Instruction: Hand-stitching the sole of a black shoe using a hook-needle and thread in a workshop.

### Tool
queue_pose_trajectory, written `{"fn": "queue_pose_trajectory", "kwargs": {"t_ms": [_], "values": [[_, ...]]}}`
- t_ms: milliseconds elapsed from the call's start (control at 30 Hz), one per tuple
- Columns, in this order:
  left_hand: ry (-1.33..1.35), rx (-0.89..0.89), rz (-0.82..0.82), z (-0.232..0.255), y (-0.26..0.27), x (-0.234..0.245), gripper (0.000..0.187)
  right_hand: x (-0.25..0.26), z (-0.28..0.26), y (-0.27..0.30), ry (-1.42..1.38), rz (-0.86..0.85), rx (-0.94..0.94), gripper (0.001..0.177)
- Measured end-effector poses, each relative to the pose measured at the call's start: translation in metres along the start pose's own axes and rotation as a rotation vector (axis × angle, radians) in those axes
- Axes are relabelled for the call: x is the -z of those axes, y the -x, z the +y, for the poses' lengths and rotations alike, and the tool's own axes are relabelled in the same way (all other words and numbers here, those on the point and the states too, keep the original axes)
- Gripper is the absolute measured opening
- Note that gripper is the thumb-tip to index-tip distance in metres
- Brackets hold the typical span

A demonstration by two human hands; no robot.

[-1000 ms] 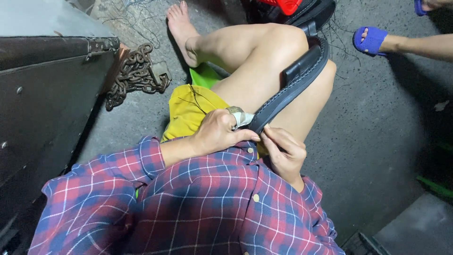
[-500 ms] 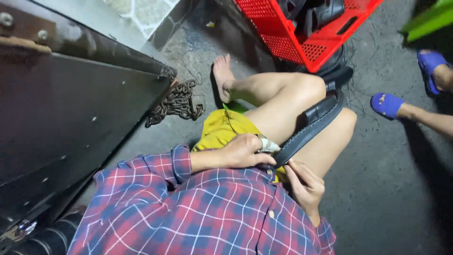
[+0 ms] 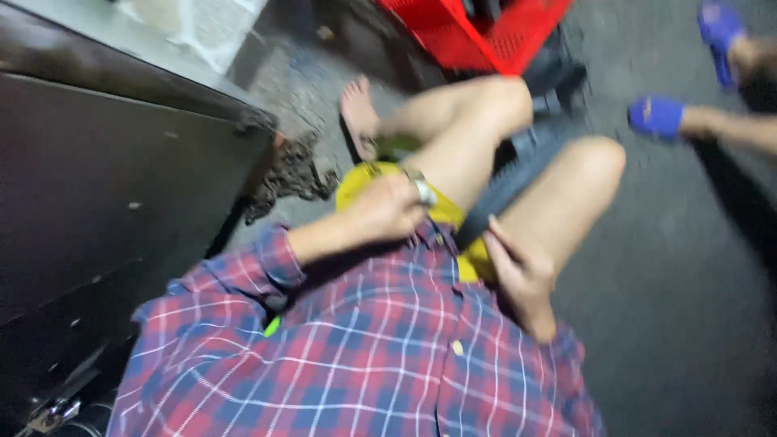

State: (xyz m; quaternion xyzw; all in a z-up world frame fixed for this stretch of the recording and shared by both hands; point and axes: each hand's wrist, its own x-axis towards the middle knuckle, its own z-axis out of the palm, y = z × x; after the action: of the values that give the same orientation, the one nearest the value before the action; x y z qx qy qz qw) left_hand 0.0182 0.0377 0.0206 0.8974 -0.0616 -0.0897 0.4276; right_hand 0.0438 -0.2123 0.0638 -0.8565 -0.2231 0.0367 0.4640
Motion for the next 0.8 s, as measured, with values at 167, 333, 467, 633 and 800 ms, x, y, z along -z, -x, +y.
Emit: {"fn": "queue_pose_trajectory", "kwargs": {"t_ms": [167, 333, 467, 633, 800], "values": [[-0.102, -0.092, -0.11, 0.027, -0.012, 0.049, 0.023, -0.007, -0.017, -0.019, -0.09, 0.004, 0.029, 0.024], [0.302, -0.252, -0.167, 0.042, 0.001, 0.066, 0.021, -0.01, -0.007, 0.004, -0.147, 0.009, -0.021, 0.025], [0.792, -0.506, -0.085, 0.038, -0.002, 0.038, 0.009, -0.009, -0.014, 0.014, -0.148, -0.031, 0.036, 0.028], [1.035, -0.417, -0.046, 0.047, -0.013, 0.022, 0.011, -0.006, -0.017, 0.008, -0.147, -0.024, 0.108, 0.026], [0.238, -0.398, 0.139, 0.051, -0.01, 0.028, 0.012, -0.006, -0.011, 0.004, -0.089, -0.054, 0.215, 0.023]]}}
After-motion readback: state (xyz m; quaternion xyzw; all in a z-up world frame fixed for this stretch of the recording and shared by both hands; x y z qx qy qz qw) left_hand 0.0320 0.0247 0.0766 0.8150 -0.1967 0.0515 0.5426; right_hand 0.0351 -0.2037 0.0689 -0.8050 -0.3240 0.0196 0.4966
